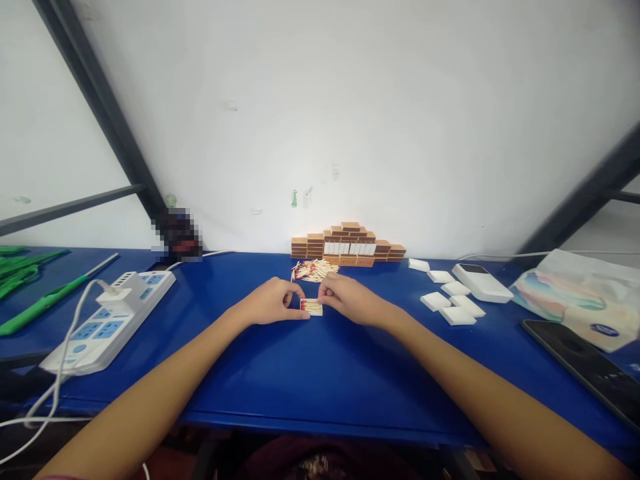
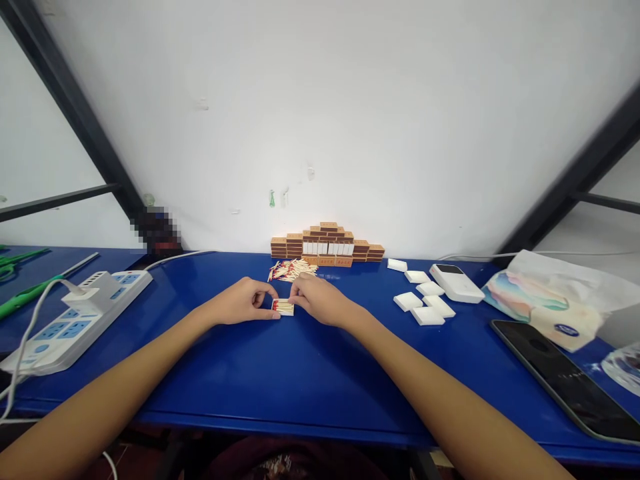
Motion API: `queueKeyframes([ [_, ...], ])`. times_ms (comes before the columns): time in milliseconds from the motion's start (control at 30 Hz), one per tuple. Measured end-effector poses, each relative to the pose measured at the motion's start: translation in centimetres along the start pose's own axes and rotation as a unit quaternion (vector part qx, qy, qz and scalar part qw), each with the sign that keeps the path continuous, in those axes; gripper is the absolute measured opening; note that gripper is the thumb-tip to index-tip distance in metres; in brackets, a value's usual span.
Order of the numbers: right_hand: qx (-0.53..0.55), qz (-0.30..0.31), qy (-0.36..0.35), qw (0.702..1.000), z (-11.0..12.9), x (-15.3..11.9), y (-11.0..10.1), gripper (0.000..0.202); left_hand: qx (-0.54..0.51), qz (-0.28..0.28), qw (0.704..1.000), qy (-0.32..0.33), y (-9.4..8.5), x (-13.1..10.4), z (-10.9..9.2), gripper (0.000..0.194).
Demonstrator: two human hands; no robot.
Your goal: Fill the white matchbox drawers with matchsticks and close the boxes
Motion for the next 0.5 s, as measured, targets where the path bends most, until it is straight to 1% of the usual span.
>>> queueKeyframes([
  [100, -0.010, 0.009, 0.012, 1.000, 0.3, 0.0, 0.4, 0.011, 0.012, -0.002, 1.000, 0.005, 0.0, 0.1, -0.2, 0.052],
  [267, -0.010, -0.020, -0.009, 1.000, 0.8, -0.1, 0.0, 0.010, 0.024, -0.003, 1.000, 0.013, -0.1, 0.1, -0.5, 0.050],
  [500, -0.007, -0.007, -0.010, 1.000, 1.2, -0.3, 0.4, 0.010, 0.043, -0.002, 0.999, 0.021, 0.0, 0.1, -0.6, 0.047],
])
Point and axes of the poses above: each hand's wrist, its own x-axis towards the middle knuckle, its own y-axis out of the palm, z = x × y, the point moved 8 cm from there along x, towards the middle knuckle, and after that the axes turned 12 degrees about y, right-handed, at the moved point
